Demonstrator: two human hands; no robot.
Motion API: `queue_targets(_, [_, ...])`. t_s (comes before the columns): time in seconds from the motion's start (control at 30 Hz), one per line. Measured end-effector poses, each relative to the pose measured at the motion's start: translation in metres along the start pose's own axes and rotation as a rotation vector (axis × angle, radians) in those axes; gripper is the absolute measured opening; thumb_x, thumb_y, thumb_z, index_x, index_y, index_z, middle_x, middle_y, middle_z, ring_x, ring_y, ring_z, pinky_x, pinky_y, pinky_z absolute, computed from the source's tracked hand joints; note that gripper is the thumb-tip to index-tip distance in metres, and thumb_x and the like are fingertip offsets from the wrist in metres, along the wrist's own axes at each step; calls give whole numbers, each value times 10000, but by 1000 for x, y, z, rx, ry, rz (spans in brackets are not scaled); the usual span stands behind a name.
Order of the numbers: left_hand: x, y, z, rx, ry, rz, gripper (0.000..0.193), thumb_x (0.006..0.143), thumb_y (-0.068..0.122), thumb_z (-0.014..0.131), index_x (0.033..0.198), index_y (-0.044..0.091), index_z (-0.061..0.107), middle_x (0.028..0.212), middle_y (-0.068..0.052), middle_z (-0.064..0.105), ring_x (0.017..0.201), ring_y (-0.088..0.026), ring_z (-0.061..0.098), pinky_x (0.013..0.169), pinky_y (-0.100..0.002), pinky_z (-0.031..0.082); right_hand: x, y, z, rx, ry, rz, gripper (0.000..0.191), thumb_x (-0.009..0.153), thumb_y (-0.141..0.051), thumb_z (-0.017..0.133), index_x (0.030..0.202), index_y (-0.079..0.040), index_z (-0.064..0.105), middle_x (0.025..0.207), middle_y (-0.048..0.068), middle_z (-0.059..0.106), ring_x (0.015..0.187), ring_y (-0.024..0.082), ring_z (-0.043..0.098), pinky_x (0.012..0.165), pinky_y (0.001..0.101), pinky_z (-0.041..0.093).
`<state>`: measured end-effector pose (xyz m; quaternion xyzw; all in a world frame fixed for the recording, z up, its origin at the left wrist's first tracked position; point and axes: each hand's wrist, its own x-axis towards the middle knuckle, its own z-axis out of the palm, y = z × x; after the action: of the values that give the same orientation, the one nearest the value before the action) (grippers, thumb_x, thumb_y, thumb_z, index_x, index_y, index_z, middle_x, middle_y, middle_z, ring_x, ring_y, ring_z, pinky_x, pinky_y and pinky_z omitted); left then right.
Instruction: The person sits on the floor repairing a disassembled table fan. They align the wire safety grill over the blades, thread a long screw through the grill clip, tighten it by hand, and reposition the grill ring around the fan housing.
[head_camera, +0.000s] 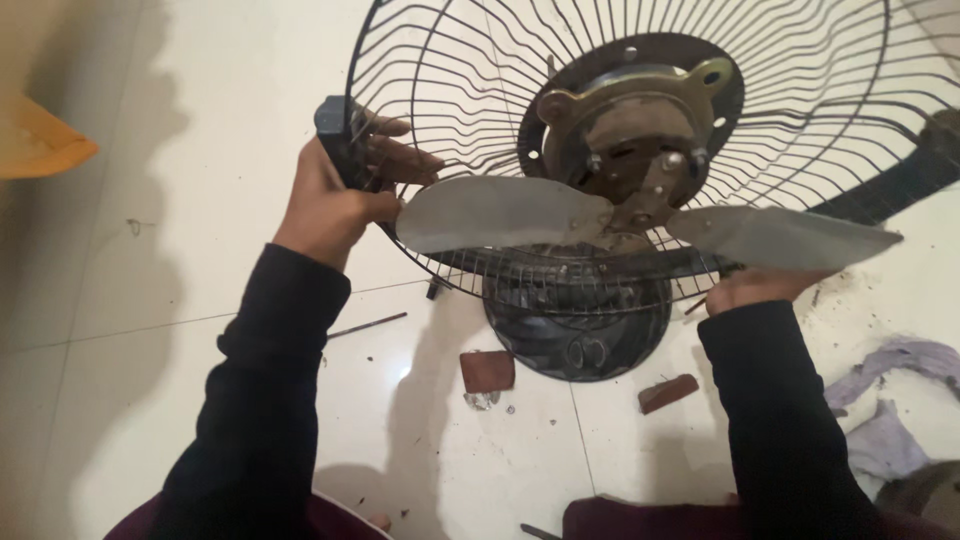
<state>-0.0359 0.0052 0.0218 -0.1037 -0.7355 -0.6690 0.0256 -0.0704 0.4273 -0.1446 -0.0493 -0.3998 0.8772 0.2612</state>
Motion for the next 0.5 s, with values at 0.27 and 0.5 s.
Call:
queue_targets(0.27, [-9,-5,3,-13,5,40,841,673,-217,539,1438,107,410,1165,-134,673,1089,-221,686,780,-336,610,10,-8,19,22,37,12,572,1090,-450,547,1573,-168,429,1416,8,656,1266,146,680,1062,296,594])
queue_targets(0.5, [-13,-2,-5,447,12,152,848,799,-92,691,1477,27,197,1238,-127,635,1179,-246,663,935,-384,586,12,17,5,16,82,41,581,1055,-454,579,1544,-169,449,1400,-2,671,1256,131,679,1047,295,582])
